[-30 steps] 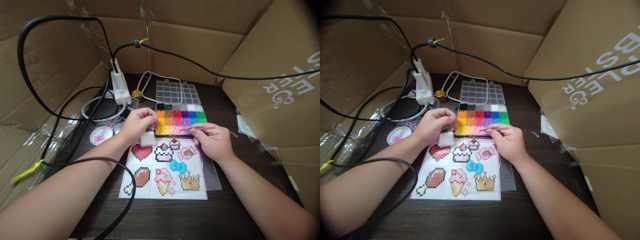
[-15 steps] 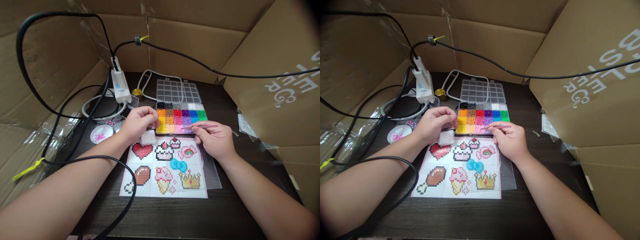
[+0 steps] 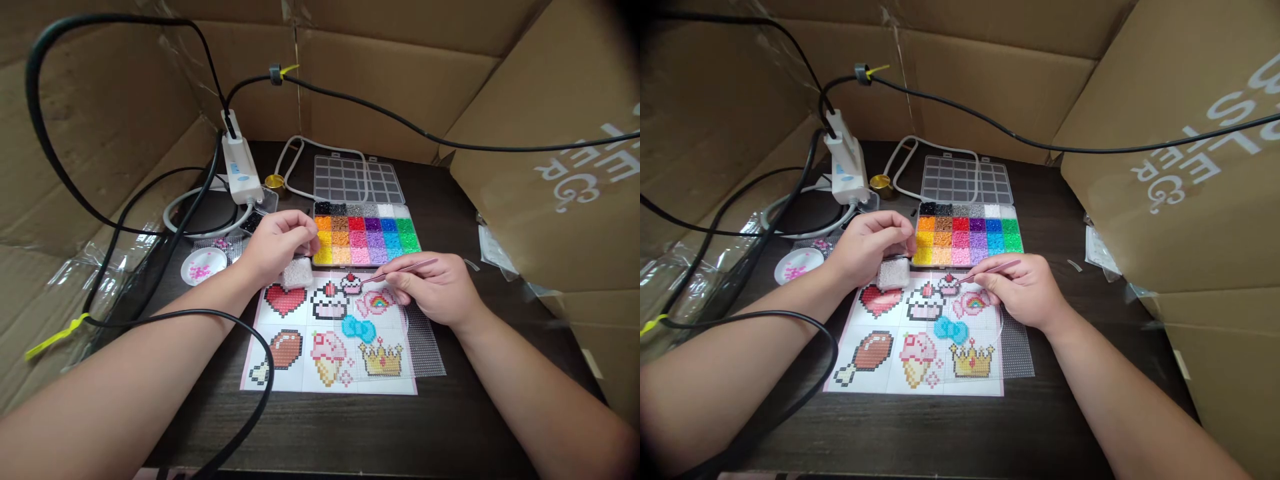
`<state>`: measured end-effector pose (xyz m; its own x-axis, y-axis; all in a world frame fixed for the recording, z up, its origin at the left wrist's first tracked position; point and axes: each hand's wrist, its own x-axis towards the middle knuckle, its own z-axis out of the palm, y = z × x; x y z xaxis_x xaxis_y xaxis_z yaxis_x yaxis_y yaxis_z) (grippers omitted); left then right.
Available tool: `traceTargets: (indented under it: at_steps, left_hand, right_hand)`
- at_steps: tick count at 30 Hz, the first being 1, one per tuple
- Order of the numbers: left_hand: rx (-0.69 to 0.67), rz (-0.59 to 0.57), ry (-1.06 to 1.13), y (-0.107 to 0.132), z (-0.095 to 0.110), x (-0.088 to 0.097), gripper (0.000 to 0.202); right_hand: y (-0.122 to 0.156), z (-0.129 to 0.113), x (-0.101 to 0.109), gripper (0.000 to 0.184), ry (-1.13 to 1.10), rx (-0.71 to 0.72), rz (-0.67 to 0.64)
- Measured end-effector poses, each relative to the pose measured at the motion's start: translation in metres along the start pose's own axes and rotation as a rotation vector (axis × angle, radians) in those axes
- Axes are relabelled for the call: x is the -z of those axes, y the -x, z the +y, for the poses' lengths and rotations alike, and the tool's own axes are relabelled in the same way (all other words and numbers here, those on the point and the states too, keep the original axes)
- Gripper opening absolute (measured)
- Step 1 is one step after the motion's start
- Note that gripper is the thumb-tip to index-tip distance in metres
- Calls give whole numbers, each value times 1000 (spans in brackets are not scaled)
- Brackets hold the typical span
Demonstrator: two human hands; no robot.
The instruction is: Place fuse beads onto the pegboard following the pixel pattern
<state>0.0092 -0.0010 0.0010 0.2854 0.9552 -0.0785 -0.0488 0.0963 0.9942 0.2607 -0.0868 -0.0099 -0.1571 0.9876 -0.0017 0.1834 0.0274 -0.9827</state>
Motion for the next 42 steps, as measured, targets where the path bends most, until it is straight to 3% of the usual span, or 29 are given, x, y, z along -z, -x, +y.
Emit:
traceTargets:
  at_steps: [42]
  left_hand:
    - [-15, -4, 3, 0, -2, 0, 7]
  right_hand:
    - [-2, 1, 0, 13, 3, 15, 9]
